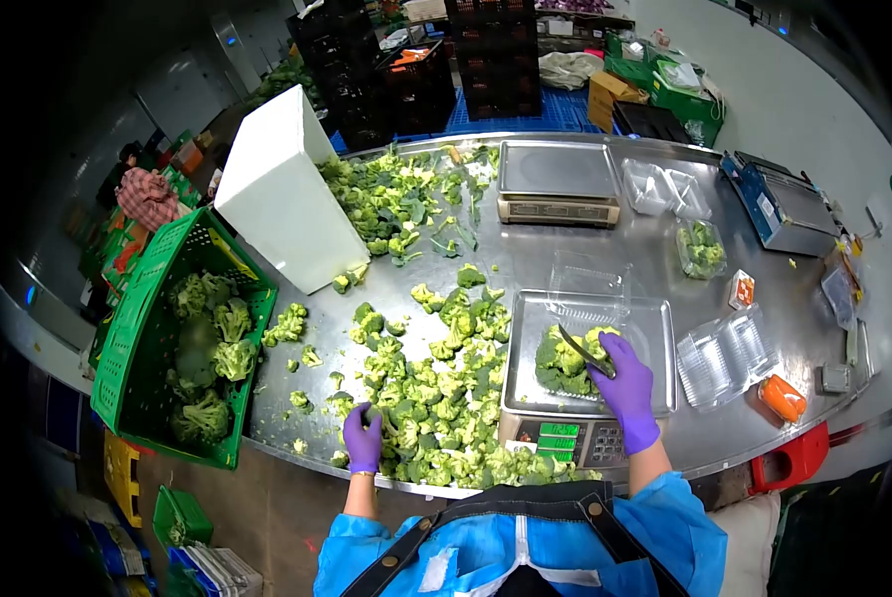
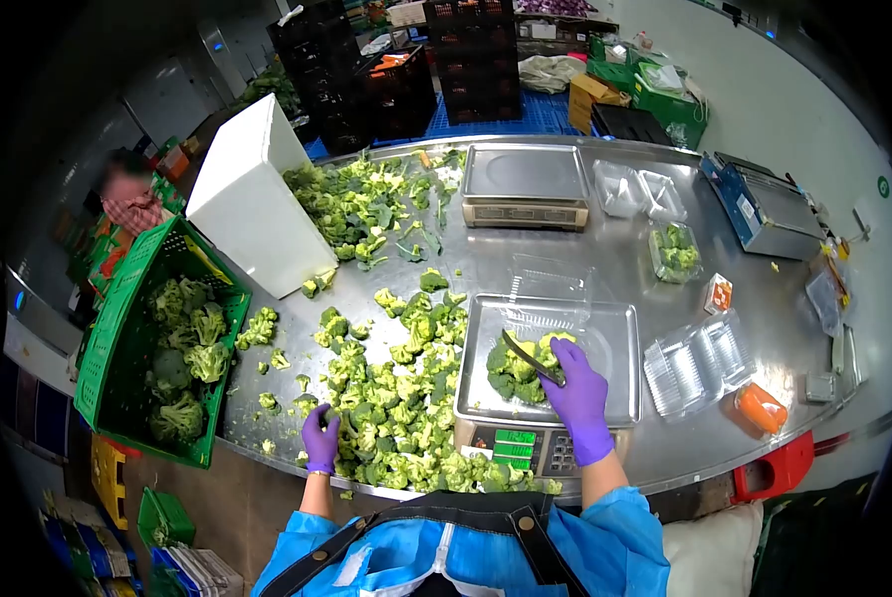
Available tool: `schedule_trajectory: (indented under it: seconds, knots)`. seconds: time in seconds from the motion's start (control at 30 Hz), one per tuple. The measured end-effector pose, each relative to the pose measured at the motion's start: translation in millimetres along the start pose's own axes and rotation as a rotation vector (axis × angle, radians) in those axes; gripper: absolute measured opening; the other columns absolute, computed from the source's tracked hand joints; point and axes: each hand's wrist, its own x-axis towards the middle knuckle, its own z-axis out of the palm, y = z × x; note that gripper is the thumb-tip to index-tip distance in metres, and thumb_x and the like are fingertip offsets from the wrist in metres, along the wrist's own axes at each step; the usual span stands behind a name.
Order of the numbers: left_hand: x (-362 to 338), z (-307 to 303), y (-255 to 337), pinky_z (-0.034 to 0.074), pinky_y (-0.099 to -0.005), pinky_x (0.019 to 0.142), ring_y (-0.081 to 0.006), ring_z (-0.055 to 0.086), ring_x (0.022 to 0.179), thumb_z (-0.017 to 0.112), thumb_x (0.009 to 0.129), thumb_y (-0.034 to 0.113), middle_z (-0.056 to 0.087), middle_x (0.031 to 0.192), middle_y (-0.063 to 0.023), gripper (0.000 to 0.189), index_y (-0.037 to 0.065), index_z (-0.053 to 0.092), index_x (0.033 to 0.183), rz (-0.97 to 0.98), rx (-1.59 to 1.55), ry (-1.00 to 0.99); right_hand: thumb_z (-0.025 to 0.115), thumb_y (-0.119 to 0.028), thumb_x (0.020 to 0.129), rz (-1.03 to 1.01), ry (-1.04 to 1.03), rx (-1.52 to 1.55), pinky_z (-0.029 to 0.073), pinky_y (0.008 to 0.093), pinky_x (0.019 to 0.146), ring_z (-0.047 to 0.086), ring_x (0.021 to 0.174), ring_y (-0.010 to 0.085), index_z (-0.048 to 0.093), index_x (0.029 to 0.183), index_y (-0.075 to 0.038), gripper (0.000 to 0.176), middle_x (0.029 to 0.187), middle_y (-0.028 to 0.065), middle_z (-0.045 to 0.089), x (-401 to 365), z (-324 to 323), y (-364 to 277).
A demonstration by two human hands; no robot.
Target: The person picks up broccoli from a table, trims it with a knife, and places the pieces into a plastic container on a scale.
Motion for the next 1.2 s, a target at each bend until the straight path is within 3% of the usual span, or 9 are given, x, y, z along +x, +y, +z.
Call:
schedule_trajectory:
  seconds: [0.1, 0.17, 0.4, 0.63, 0.7, 0.83, 0.9, 1.03, 1.2]
  knots:
    - [14.6, 3.9, 43.8, 0.044, -0.0265, 0.072, -0.0124, 0.052, 0.078, 0.059, 0.082, 0.011, 0.060, 0.094, -0.0033, 0.029, 0.003, 0.057, 0.110, -0.198, -0.584, -0.102, 0.071, -0.022, 0.070, -0.027, 0.030, 0.041, 0.047, 0.0352, 0.085, 0.057, 0.103, 0.0278, 0.053, 0.119, -0.015, 0.052, 0.119, 0.0100, 0.055, 2.7, -0.1, 6.7]
    - [20.1, 2.2, 85.2, 0.045, -0.0263, 0.075, -0.0146, 0.055, 0.086, 0.056, 0.085, 0.014, 0.059, 0.103, -0.0038, 0.031, 0.003, 0.054, 0.114, -0.440, -0.852, -0.231, 0.069, -0.020, 0.073, 0.025, 0.018, 0.099, 0.045, 0.0344, 0.089, 0.057, 0.105, 0.0272, 0.052, 0.121, -0.012, 0.053, 0.120, 0.0120, 0.055, 5.8, -8.1, -1.9]
    - [18.7, 41.8, 154.7, 0.054, -0.0284, 0.080, -0.0190, 0.060, 0.094, 0.052, 0.090, 0.016, 0.056, 0.111, -0.0134, 0.038, -0.006, 0.045, 0.120, -0.648, -1.627, -0.737, 0.063, -0.008, 0.079, 0.119, -0.025, 0.441, 0.046, 0.0270, 0.081, 0.061, 0.092, 0.0163, 0.057, 0.115, -0.006, 0.037, 0.098, 0.0087, 0.064, -14.7, -19.7, -23.2]
    - [5.1, 55.5, 197.2, 0.052, -0.0144, 0.059, -0.0065, 0.061, 0.079, 0.056, 0.088, 0.022, 0.061, 0.095, -0.0016, 0.030, 0.003, 0.054, 0.112, -0.625, -1.249, -0.914, 0.072, -0.018, 0.073, -0.020, -0.352, 0.539, 0.047, 0.0324, 0.084, 0.059, 0.100, 0.0205, 0.052, 0.121, -0.007, 0.053, 0.111, 0.0107, 0.060, -43.1, -1.6, -58.0]
    - [1.7, 59.9, 198.9, 0.055, -0.0185, 0.063, -0.0082, 0.061, 0.076, 0.056, 0.088, 0.019, 0.060, 0.092, -0.0018, 0.030, 0.001, 0.053, 0.111, -0.617, -1.261, -0.970, 0.073, -0.015, 0.072, -0.013, -0.328, 0.635, 0.048, 0.0245, 0.072, 0.060, 0.088, 0.0110, 0.055, 0.119, -0.008, 0.051, 0.106, 0.0082, 0.063, -47.4, 13.9, -57.5]
    - [-6.0, 56.4, 205.1, 0.053, -0.0222, 0.068, -0.0101, 0.060, 0.082, 0.060, 0.083, 0.014, 0.059, 0.099, -0.0040, 0.032, 0.002, 0.052, 0.112, -0.570, -1.208, -1.040, 0.069, -0.014, 0.076, 0.151, -0.418, 0.553, 0.049, 0.0267, 0.071, 0.062, 0.083, 0.0124, 0.062, 0.109, -0.006, 0.035, 0.092, 0.0089, 0.066, -52.7, 22.5, -49.3]
    - [-18.4, 54.4, 198.7, 0.049, -0.0198, 0.066, -0.0066, 0.059, 0.071, 0.065, 0.078, 0.008, 0.061, 0.093, -0.0035, 0.036, 0.003, 0.054, 0.112, -0.334, -0.998, -1.104, 0.068, -0.015, 0.077, 0.077, -0.390, 0.484, 0.050, 0.0275, 0.069, 0.064, 0.078, 0.0151, 0.063, 0.107, -0.006, 0.032, 0.088, 0.0091, 0.067, -60.0, 20.3, -47.3]
    - [-38.8, 54.4, 178.6, 0.047, -0.0214, 0.064, -0.0072, 0.057, 0.069, 0.067, 0.075, 0.007, 0.062, 0.090, -0.0038, 0.032, 0.001, 0.058, 0.105, -0.438, -0.911, -1.186, 0.068, -0.020, 0.075, -0.101, -0.381, 0.405, 0.049, 0.0317, 0.060, 0.063, 0.068, 0.0241, 0.067, 0.095, -0.010, 0.022, 0.082, 0.0096, 0.066, -75.7, 23.4, -39.5]
    - [-49.3, 41.2, 161.9, 0.046, -0.0224, 0.070, -0.0095, 0.057, 0.079, 0.063, 0.075, 0.002, 0.061, 0.095, -0.0055, 0.031, -0.001, 0.058, 0.105, -0.549, -1.047, -1.406, 0.067, -0.024, 0.079, 0.004, -0.789, 0.551, 0.048, 0.0275, 0.061, 0.062, 0.065, 0.0166, 0.068, 0.085, -0.007, 0.018, 0.071, 0.0088, 0.063, -89.2, 15.0, -28.0]
